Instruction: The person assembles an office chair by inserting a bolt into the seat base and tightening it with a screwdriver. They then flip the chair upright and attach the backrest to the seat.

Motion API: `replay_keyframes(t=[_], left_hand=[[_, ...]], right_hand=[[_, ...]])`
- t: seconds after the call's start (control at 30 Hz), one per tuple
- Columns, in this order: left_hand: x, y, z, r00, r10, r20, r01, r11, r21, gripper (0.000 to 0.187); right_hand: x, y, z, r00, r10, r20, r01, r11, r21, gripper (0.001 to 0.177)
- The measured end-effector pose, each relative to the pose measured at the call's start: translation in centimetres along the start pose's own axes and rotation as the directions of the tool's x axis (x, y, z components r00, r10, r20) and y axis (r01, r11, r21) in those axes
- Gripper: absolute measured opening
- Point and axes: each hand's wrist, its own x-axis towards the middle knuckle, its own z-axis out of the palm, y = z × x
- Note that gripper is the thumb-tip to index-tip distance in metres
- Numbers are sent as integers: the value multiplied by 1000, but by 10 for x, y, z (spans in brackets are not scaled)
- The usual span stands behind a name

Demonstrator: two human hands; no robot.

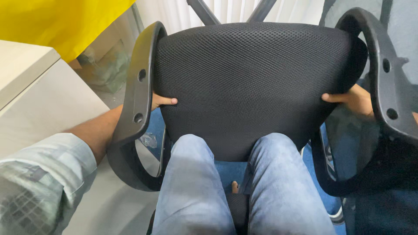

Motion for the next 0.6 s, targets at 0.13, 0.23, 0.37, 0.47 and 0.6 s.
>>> replay_keyframes(t=[0.13, 0.23, 0.37, 0.47, 0.6], left_hand=[[19, -14, 4, 991, 58, 123, -41, 989, -139, 80], [32, -23, 8, 976, 65, 208, -18, 975, -220, 79], [39, -31, 12, 945, -117, 306, 207, 938, -280, 81], [42, -36, 13, 932, -232, 279, 292, 936, -197, 79], [46, -45, 19, 915, -239, 324, 305, 937, -170, 81]], right_hand=[[13, 18, 8, 978, 211, 0, -207, 961, 182, 78], [19, 21, 10, 968, 246, 58, -251, 960, 120, 76], [22, 22, 21, 962, 232, 142, -264, 924, 277, 84], [25, 17, 20, 917, 340, 207, -365, 926, 93, 88], [27, 19, 24, 891, 405, 207, -416, 909, 13, 92]])
